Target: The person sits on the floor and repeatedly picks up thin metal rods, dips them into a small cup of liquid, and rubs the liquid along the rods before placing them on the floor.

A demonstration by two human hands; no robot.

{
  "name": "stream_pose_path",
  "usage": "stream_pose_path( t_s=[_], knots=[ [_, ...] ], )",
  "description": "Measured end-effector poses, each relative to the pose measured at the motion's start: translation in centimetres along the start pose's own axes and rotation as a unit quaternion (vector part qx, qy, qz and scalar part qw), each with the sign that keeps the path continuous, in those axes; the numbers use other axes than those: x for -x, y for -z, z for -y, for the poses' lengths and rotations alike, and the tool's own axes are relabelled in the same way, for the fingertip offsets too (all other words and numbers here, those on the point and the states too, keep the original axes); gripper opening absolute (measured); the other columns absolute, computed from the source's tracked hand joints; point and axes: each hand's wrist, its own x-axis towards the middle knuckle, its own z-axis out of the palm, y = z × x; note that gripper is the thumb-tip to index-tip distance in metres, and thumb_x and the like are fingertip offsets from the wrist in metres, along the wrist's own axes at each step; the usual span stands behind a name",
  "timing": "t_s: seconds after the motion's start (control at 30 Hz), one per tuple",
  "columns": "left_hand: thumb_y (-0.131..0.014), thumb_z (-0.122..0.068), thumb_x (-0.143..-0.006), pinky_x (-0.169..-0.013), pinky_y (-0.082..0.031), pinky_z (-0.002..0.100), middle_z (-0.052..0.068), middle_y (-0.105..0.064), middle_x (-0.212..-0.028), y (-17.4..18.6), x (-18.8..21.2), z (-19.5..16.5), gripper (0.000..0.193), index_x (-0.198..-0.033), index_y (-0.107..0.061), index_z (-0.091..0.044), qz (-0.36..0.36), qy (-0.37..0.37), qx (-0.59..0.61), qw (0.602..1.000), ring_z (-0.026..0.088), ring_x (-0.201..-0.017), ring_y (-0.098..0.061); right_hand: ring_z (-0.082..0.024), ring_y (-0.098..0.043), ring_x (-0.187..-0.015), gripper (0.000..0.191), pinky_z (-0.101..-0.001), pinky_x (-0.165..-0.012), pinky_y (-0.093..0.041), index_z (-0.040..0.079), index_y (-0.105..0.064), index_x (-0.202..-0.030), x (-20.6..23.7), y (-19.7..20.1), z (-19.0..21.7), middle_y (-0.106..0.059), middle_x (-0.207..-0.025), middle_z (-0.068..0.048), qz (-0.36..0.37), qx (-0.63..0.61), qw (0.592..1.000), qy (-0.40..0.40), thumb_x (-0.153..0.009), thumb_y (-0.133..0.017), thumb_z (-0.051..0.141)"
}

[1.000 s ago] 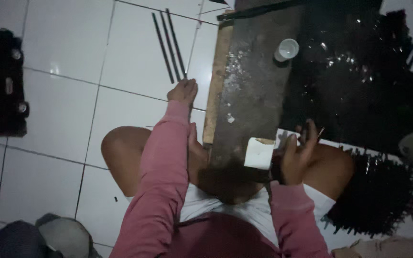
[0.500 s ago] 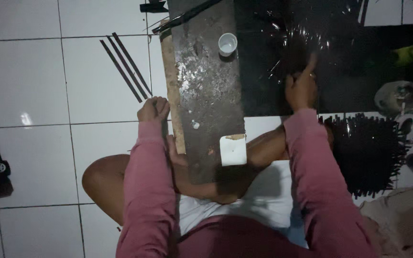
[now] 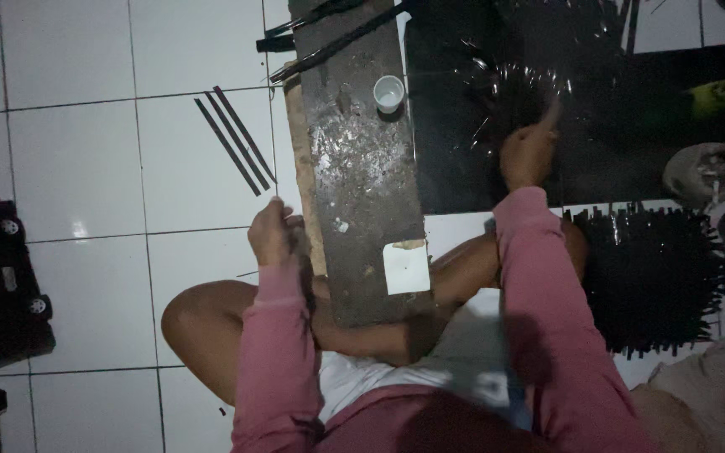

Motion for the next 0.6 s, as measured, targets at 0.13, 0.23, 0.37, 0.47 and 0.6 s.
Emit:
stream_pose_path(
  t_s=[0.13,0.23,0.37,0.47,0.6],
  knots=[
    [-0.060,-0.012,-0.104,-0.061,-0.054,0.031,0.007,-0.056,-0.074,2.7,5.4,-1.0,0.018,-0.091,-0.057,-0.001,0.081,-0.197,0.073,0.974,0.017,-0.064,-0.056,-0.016,-0.067,-0.103,0.086,-0.0308,-0.087,-0.061,0.018,-0.018,-0.168,4.9,6.1,0.6,-0.066,-0.125,-0.008,-0.037,-0.102,0.994,-0.027,-0.096,-0.062,0.000],
    [-0.055,-0.010,-0.112,-0.066,-0.055,0.034,0.007,-0.057,-0.076,4.9,10.8,-2.0,0.025,-0.089,-0.056,-0.002,0.143,-0.305,0.066,0.939,0.016,-0.067,-0.056,-0.015,-0.063,-0.106,0.079,-0.0298,-0.099,-0.055,0.014,-0.018,-0.171,11.2,12.2,2.0,-0.061,-0.124,-0.006,-0.057,-0.303,0.939,0.153,-0.111,-0.066,-0.004],
    [-0.052,-0.017,-0.112,-0.084,-0.062,0.039,0.013,-0.066,-0.100,6.1,20.5,-3.4,0.021,-0.103,-0.063,-0.002,0.256,-0.343,-0.085,0.900,0.022,-0.088,-0.068,-0.015,-0.066,-0.100,0.083,-0.0276,-0.093,-0.055,0.014,-0.016,-0.169,19.2,19.5,6.4,-0.064,-0.117,-0.006,-0.116,-0.368,0.889,0.246,-0.107,-0.068,-0.005],
    [-0.064,-0.024,-0.105,-0.099,-0.057,0.047,0.019,-0.061,-0.129,5.8,26.5,-4.6,0.033,-0.126,-0.059,0.001,0.344,-0.508,-0.146,0.776,0.032,-0.114,-0.067,-0.014,-0.068,-0.096,0.086,-0.0260,-0.089,-0.055,0.013,-0.015,-0.167,25.1,23.1,11.0,-0.066,-0.112,-0.006,-0.079,-0.378,0.860,0.334,-0.104,-0.069,-0.006],
    [-0.073,-0.023,-0.098,-0.104,-0.049,0.052,0.024,-0.058,-0.132,6.5,29.0,-4.7,0.053,-0.135,-0.050,0.006,0.419,-0.576,-0.142,0.687,0.044,-0.122,-0.060,-0.013,-0.070,-0.091,0.090,-0.0238,-0.083,-0.055,0.013,-0.013,-0.165,29.2,25.6,16.5,-0.068,-0.106,-0.006,0.050,-0.345,0.834,0.428,-0.099,-0.070,-0.007]
  ],
)
